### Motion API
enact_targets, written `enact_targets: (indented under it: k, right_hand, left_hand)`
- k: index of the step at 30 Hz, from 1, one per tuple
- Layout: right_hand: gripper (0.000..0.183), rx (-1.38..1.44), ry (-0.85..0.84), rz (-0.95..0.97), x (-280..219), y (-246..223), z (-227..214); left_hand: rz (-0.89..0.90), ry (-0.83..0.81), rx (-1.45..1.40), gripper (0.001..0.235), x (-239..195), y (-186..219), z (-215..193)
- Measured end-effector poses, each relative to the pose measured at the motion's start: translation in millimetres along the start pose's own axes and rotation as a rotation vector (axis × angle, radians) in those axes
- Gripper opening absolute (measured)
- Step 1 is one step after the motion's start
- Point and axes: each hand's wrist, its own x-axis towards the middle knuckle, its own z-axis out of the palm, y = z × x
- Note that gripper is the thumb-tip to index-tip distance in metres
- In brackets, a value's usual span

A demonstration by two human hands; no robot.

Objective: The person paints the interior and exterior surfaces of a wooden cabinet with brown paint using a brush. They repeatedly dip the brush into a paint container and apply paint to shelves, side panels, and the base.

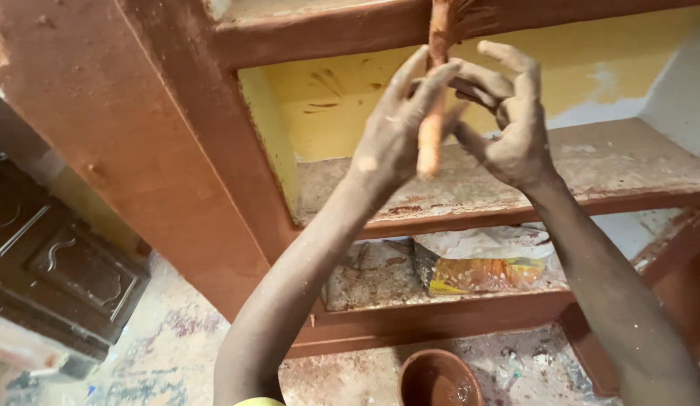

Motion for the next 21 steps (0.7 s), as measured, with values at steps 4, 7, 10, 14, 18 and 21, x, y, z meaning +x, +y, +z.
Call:
enact_targets:
  k: [4,7,10,14,18,21]
  right_hand:
    - [0.082,-0.297,-0.043,-0.145,17,21,4]
    - [0.094,-0.794,0.023,-0.235,42,43,-12]
    - [0.108,-1.160,0.009,-0.064,53,67,-38]
    - [0.110,-1.244,-0.016,-0.061,49,98,-56]
    - [0.119,-1.361,0.057,-0.076,48,122,-46]
    - [0.127,-1.464,0.160,-0.174,54,143,-42]
  left_hand:
    - [-0.077,0.005,-0.052,0.053,-9,-13,-43]
    - [-0.188,-0.007,-0.008,0.052,-24,-15,-74]
    - [-0.214,0.166,0.049,0.054,-50,-16,-104]
    - [-0.245,0.443,0.342,0.044,-84,-22,-134]
    - [-0.076,0.654,0.623,0.037,-95,-21,-125]
    - [-0.230,0.577,0.299,0.042,-89,-6,-82]
